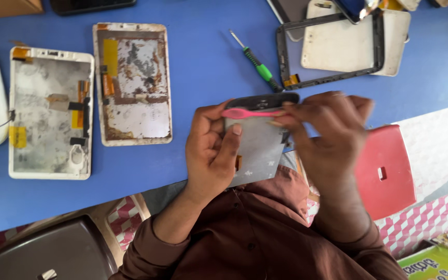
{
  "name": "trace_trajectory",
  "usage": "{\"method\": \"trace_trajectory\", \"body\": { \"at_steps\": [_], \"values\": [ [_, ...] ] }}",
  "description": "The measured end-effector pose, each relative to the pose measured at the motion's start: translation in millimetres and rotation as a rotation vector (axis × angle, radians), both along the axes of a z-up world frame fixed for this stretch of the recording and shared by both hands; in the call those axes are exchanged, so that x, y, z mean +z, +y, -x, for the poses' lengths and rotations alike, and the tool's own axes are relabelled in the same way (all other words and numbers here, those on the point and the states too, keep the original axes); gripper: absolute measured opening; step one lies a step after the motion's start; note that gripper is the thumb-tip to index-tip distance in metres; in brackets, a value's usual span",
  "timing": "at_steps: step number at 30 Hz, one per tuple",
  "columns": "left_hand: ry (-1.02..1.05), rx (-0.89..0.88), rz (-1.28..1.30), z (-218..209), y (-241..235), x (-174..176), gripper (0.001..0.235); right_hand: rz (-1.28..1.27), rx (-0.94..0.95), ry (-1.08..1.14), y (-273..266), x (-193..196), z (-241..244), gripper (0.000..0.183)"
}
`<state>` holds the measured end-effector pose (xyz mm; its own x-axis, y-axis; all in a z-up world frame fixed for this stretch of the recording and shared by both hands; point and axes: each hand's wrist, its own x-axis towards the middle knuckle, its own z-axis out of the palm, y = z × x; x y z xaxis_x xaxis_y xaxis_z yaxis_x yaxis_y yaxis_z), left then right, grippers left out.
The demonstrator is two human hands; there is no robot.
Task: The person uses a pink toothbrush to scrub the back of a disassembled smartphone chassis, then moves to another chassis and continues scrubbing the back surface and edges. The person handles multiple phone chassis and a screwdriver is visible on the table.
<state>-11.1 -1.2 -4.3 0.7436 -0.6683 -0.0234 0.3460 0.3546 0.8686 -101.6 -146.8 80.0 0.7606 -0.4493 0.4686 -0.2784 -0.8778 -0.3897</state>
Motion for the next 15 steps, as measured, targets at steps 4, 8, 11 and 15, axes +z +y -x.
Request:
{"method": "trace_trajectory", "body": {
  "at_steps": [4,8,11,15],
  "values": [
    [-0.159,0.066,-0.013,0,1,-1,0.029,-0.009,-0.029,-0.024,-8,-23,16,0.017],
    [-0.185,0.109,0.035,-3,2,-2,0.029,0.266,-0.282,-0.212,-42,-37,41,0.022],
    [-0.145,0.109,0.022,-1,3,0,0.031,0.137,-0.298,-0.228,-51,-48,61,0.017],
    [-0.138,0.087,0.027,-4,-2,5,0.033,0.058,-0.226,-0.239,-36,-63,65,0.022]
  ]
}}
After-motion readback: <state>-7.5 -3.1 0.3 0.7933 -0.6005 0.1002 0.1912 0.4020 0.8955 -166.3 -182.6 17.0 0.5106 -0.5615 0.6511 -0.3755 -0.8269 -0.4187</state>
